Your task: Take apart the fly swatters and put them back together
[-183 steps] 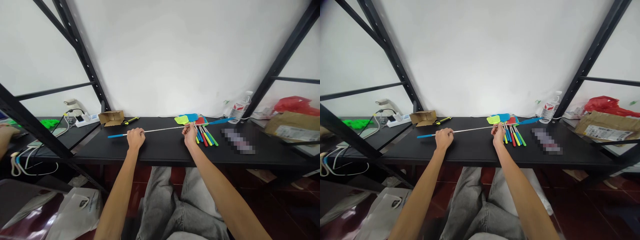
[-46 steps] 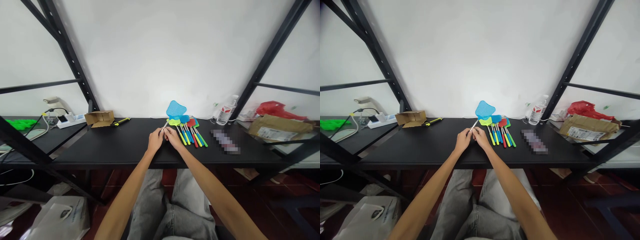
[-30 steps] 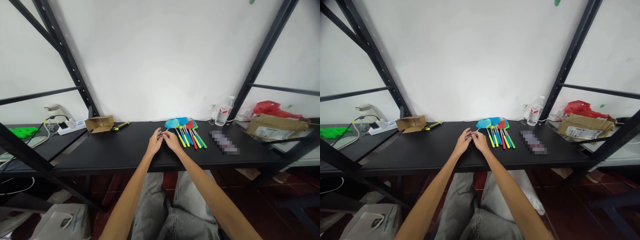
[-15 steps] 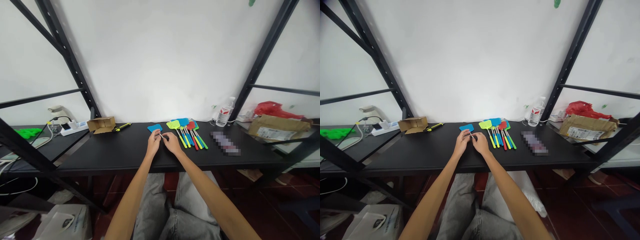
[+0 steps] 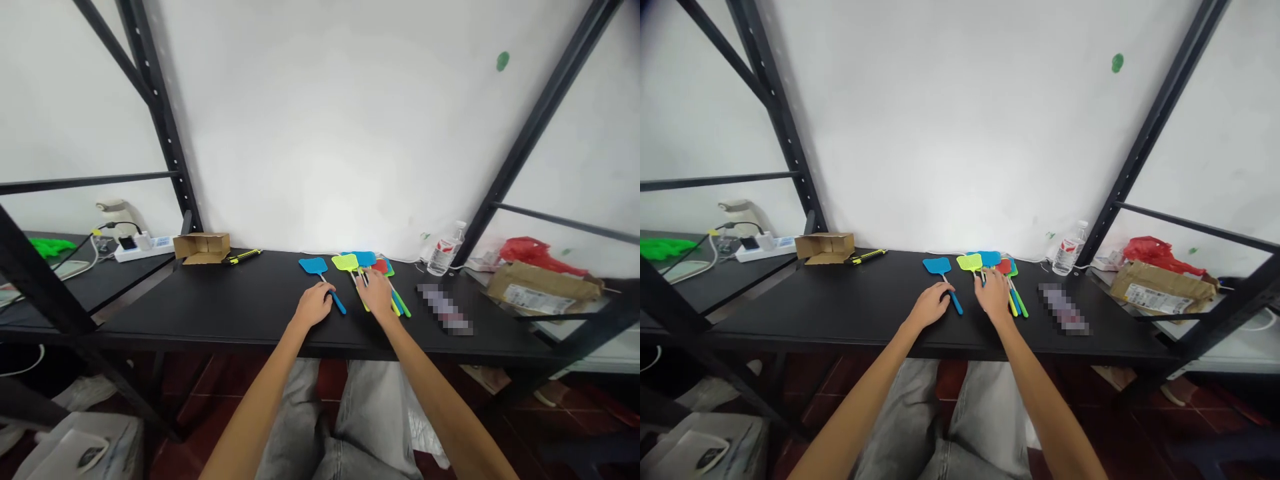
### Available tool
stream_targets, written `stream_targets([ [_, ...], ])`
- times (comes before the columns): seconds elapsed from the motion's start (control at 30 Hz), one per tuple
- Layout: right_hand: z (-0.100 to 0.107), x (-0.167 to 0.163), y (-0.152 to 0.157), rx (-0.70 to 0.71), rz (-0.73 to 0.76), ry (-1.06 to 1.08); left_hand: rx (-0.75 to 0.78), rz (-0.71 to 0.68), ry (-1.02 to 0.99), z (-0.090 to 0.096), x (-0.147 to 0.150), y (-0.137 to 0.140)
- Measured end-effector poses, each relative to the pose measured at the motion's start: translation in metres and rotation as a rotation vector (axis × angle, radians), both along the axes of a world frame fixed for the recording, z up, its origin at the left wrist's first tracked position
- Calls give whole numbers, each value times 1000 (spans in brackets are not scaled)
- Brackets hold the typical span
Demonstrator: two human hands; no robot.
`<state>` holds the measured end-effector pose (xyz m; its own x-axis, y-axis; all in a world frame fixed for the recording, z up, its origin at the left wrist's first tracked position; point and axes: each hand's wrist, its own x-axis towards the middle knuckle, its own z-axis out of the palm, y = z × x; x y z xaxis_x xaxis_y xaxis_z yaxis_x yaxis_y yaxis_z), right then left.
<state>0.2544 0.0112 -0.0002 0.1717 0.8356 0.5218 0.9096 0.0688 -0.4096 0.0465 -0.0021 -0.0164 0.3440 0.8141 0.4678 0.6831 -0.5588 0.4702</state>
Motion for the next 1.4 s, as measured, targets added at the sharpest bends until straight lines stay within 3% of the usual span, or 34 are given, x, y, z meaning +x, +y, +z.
stream_targets([
  [0.1,3,39,9,-270,-189,-1,-2,-28,17,0,0,-1],
  [0.17,0,54,14,-428,-187,-38,8,-43,12,0,1,-1],
  [0.27,-8,53,17,-519,-115,-156,26,-67,-16,-1,2,-2],
  [0.67,-12,-40,-11,-506,90,-116,62,-42,-40,-8,4,-1],
  [0.93,-14,-79,-7,-470,206,1,-16,90,29,-8,-24,0],
  [1.07,-9,-87,2,-448,286,134,-7,139,123,-3,-44,3],
  [1.23,-6,-71,9,-422,476,206,-30,173,156,2,-68,4],
  [1.4,-14,-84,3,-290,454,263,-27,188,203,5,-72,-2],
])
